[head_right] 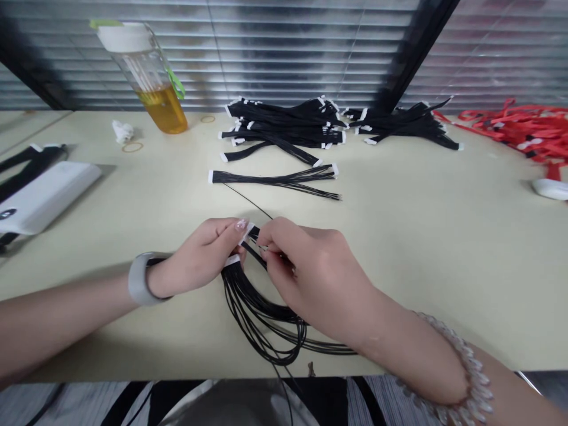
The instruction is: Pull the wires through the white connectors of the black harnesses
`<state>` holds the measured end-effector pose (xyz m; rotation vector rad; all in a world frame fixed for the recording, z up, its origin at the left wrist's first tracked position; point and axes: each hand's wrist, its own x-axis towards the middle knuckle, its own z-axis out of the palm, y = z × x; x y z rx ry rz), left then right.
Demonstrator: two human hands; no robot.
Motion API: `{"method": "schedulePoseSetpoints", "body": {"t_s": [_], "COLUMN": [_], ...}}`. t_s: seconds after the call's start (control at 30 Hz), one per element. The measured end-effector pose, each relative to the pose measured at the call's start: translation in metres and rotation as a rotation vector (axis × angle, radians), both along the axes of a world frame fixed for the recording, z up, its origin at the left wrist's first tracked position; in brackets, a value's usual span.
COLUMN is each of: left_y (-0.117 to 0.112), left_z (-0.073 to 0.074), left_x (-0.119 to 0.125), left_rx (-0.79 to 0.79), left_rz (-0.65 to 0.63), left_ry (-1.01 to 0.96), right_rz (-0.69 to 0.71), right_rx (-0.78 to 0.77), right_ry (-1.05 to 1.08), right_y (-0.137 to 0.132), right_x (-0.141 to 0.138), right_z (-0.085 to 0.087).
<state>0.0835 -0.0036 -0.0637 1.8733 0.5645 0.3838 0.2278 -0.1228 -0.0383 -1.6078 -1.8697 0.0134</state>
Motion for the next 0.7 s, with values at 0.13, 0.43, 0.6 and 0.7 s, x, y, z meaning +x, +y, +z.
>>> {"method": "schedulePoseSetpoints", "body": {"t_s": [0.13, 0.43, 0.6, 0.7], "left_y": [0.000, 0.001, 0.001, 0.000], "left_z": [0.000, 0.002, -0.003, -0.006], "left_x": [0.000, -0.001, 0.000, 0.002], "left_rx": [0.015, 0.077, 0.054, 0.028], "left_rz": [-0.023, -0.076, -0.005, 0.108], "left_ry": [0.012, 0.016, -0.056, -0.108], "right_rz": [-0.028, 0.008, -0.034, -0.072], "right_rx": [0.050, 0.038, -0.022, -0.010], "right_ry": [-0.105, -0.135, -0.099, -0.120], "right_y": [0.000, 0.002, 0.006, 0.006], "right_x": [0.000, -0.001, 0.010, 0.017], "right_z": [-0.002, -0.006, -0.006, 0.002]}}
